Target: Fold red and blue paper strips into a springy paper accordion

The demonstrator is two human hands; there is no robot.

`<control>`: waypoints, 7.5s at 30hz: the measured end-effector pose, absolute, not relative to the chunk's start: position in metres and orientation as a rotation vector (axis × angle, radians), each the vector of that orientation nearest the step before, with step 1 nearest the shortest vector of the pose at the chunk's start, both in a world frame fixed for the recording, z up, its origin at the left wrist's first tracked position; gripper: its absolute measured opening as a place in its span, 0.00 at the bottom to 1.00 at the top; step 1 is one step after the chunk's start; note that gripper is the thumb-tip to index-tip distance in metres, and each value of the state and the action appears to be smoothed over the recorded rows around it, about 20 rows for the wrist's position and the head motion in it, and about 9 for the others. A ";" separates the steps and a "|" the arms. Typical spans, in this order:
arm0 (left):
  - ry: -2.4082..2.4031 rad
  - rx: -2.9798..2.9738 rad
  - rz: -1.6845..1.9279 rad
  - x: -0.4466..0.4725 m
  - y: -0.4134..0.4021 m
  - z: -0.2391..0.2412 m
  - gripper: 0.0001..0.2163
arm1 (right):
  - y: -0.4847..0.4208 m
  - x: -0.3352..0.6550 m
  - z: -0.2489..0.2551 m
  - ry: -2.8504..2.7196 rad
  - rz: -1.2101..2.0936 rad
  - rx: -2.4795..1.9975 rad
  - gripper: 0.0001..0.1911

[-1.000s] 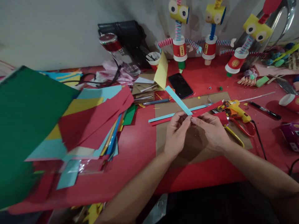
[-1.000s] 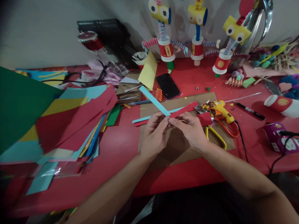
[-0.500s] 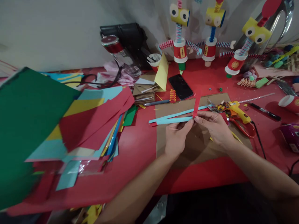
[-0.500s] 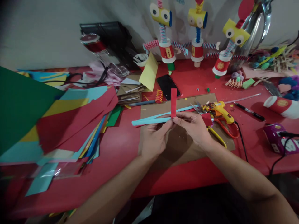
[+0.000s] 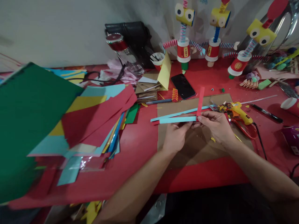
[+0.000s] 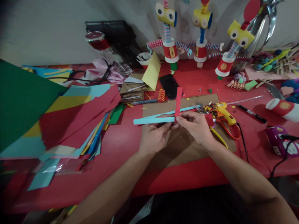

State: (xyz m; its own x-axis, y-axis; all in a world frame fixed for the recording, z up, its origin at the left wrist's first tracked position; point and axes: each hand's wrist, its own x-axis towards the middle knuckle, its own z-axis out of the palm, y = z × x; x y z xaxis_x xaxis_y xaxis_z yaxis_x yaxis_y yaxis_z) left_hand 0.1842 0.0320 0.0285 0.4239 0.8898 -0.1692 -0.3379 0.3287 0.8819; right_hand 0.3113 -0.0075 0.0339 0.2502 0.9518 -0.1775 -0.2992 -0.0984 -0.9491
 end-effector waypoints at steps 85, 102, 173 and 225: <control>0.834 0.686 0.944 0.186 0.037 0.028 0.10 | -0.019 0.304 0.033 -1.010 0.827 -1.442 0.06; 0.763 0.689 0.908 0.184 0.038 0.028 0.09 | -0.013 0.309 0.035 -1.000 0.891 -1.331 0.04; 0.740 0.701 0.941 0.181 0.035 0.022 0.14 | -0.019 0.309 0.024 -1.486 0.091 -1.349 0.09; 0.772 1.548 0.924 0.165 0.038 0.033 0.07 | -0.014 0.308 0.041 -0.671 1.533 -1.115 0.12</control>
